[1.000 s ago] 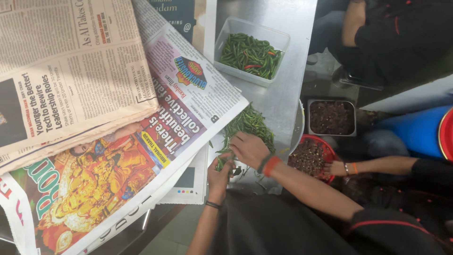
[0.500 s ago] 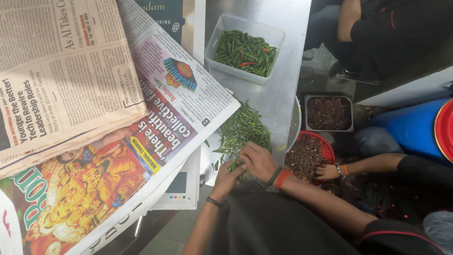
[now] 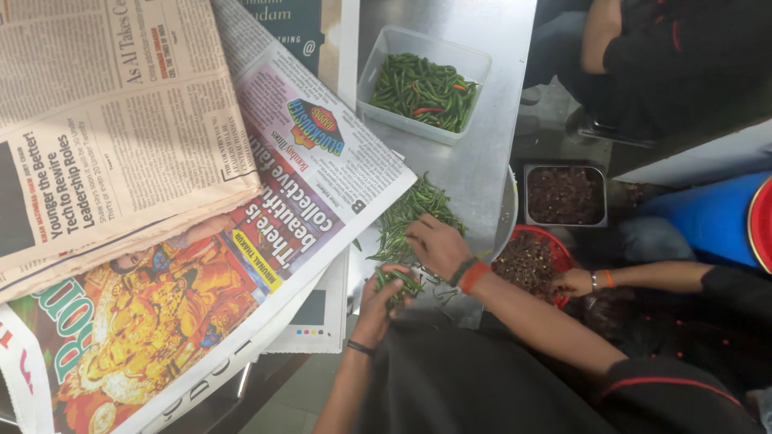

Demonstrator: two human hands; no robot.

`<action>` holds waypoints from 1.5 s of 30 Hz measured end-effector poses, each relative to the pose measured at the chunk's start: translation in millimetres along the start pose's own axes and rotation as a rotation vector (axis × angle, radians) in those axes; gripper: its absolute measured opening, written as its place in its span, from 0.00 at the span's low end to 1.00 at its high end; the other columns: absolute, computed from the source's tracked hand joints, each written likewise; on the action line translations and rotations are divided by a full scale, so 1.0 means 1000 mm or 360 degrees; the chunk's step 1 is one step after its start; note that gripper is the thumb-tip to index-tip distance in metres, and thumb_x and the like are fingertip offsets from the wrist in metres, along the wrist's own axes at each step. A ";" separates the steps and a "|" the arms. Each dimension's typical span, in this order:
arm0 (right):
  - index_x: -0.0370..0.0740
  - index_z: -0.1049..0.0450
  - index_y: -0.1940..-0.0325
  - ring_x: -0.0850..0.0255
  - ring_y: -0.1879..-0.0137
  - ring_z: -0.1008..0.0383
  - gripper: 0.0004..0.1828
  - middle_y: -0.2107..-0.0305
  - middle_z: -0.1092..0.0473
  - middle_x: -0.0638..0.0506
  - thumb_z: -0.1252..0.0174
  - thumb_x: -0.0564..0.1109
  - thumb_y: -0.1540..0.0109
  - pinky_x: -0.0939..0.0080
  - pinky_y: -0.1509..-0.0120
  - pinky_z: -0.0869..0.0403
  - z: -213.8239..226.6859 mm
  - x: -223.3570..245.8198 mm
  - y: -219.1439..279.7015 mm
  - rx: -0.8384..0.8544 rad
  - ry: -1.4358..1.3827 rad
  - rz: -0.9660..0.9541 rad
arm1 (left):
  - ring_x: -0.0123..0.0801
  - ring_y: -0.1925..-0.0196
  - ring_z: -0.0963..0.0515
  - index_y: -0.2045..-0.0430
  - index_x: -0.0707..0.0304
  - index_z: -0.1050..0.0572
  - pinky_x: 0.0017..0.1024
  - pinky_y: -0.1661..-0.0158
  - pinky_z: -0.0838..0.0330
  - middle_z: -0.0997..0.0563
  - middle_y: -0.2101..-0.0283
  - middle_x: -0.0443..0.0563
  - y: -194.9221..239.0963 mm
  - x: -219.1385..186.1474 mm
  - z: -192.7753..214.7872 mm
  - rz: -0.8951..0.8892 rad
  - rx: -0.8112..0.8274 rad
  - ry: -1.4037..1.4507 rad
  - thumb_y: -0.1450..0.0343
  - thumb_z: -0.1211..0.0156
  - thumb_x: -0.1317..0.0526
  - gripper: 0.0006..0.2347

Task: The person snaps the stems off green chilies one by one and places the trimmed chilies into a clear plastic container. A second person is visible nearby, sorting dark dried chilies into a red bowl.

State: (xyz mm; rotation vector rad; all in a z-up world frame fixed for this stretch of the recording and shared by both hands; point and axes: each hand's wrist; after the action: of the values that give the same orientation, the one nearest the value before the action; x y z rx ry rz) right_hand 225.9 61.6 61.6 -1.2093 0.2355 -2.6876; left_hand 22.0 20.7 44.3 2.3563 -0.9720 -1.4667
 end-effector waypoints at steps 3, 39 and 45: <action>0.36 0.25 0.61 0.60 0.69 0.24 0.06 0.70 0.26 0.50 0.36 0.39 0.40 0.61 0.65 0.26 -0.007 0.000 0.013 -0.0183 -0.0367 -0.0212 | 0.24 0.69 0.20 0.59 0.65 0.24 0.21 0.72 0.27 0.16 0.65 0.52 -0.014 0.004 0.005 -0.0200 -0.0229 -0.0079 0.26 0.37 0.62 0.07; 0.37 0.26 0.60 0.46 0.61 0.24 0.08 0.66 0.29 0.44 0.39 0.36 0.43 0.50 0.58 0.25 0.095 -0.036 0.051 0.0030 -0.0355 0.0017 | 0.20 0.80 0.29 0.60 0.58 0.25 0.18 0.84 0.45 0.21 0.68 0.43 -0.208 -0.109 -0.185 -0.0351 -0.0414 0.0348 0.28 0.36 0.53 0.11; 0.37 0.25 0.60 0.55 0.66 0.21 0.07 0.68 0.27 0.46 0.36 0.39 0.41 0.57 0.62 0.24 0.156 -0.034 0.091 0.0128 -0.0566 -0.0312 | 0.47 0.65 0.19 0.52 0.60 0.29 0.47 0.68 0.27 0.21 0.57 0.58 -0.305 -0.193 -0.261 -0.0057 -0.0384 0.0225 0.29 0.43 0.44 0.21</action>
State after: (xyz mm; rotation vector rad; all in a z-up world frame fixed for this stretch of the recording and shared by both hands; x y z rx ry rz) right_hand 374.7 -29.4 119.5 -1.7312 -0.0440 -2.5428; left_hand 319.4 330.8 163.4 2.2751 -0.6805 -1.3250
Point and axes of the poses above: each hand's wrist, its own y-axis away from the middle knuckle, its own z-axis out of the back of the hand, x = y × z
